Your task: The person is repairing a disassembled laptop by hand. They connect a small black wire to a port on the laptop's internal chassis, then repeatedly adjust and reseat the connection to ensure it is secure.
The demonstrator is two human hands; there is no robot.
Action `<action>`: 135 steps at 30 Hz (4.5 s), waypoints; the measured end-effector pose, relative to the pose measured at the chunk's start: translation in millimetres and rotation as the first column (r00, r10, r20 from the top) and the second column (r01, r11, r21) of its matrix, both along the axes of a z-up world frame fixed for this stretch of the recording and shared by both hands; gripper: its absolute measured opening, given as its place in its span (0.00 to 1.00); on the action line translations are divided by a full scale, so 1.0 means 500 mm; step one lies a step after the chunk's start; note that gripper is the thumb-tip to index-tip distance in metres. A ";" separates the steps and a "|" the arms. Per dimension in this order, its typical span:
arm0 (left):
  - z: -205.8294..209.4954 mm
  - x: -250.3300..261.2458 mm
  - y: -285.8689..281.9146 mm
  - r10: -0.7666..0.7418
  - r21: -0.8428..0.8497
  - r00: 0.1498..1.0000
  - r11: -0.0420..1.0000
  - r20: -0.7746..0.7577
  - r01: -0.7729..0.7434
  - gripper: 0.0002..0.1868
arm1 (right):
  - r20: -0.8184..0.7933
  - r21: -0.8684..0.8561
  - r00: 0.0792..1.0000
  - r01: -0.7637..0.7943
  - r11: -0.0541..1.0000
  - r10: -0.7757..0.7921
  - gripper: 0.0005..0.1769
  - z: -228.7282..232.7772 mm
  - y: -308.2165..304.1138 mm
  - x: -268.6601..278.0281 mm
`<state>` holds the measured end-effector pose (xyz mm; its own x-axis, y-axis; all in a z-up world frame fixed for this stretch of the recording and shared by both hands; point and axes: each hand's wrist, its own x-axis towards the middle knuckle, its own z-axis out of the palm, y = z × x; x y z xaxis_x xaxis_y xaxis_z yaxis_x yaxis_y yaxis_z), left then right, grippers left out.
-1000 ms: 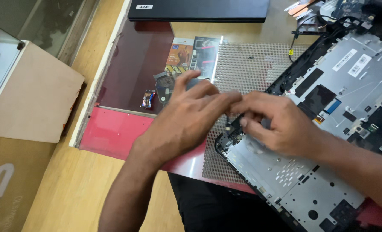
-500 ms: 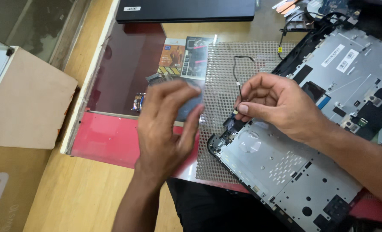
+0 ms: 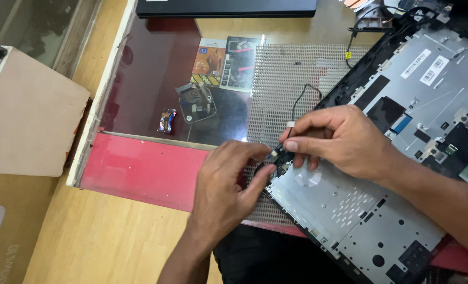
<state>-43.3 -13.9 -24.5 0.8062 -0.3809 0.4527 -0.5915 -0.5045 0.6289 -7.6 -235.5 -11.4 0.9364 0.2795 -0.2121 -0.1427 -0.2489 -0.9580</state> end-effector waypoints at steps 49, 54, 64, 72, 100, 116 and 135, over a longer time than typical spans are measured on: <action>-0.038 -0.070 0.007 0.264 0.058 0.964 0.962 0.035 -0.265 0.08 | 0.747 -0.532 0.430 -0.070 0.844 0.507 0.13 -0.032 -0.005 -0.002; -0.042 -0.072 0.002 0.296 -0.016 0.953 0.955 0.060 -0.296 0.06 | 0.742 -0.550 0.430 -0.051 0.834 0.515 0.13 -0.036 -0.002 0.000; -0.029 -0.060 0.023 0.136 -0.097 0.988 0.985 -0.071 -0.142 0.10 | 0.714 -0.522 0.489 -0.106 0.846 0.501 0.13 -0.026 0.006 -0.001; -0.034 -0.052 0.039 0.025 -0.187 0.992 0.981 -0.126 -0.048 0.27 | 0.630 -0.590 0.601 -0.040 0.807 0.491 0.14 0.004 0.017 -0.012; -0.037 -0.055 0.046 0.036 -0.218 0.990 0.974 -0.134 -0.065 0.26 | 0.593 -0.650 0.517 -0.144 0.746 0.617 0.12 -0.006 0.028 -0.010; -0.038 -0.053 0.046 0.020 -0.223 0.993 0.974 -0.120 -0.047 0.27 | 0.620 -0.637 0.538 -0.080 0.767 0.571 0.13 0.005 0.036 -0.014; -0.027 -0.054 0.044 -0.014 -0.206 0.998 0.978 -0.067 0.000 0.24 | 0.740 -0.548 0.481 0.024 0.836 0.470 0.13 0.003 0.024 -0.019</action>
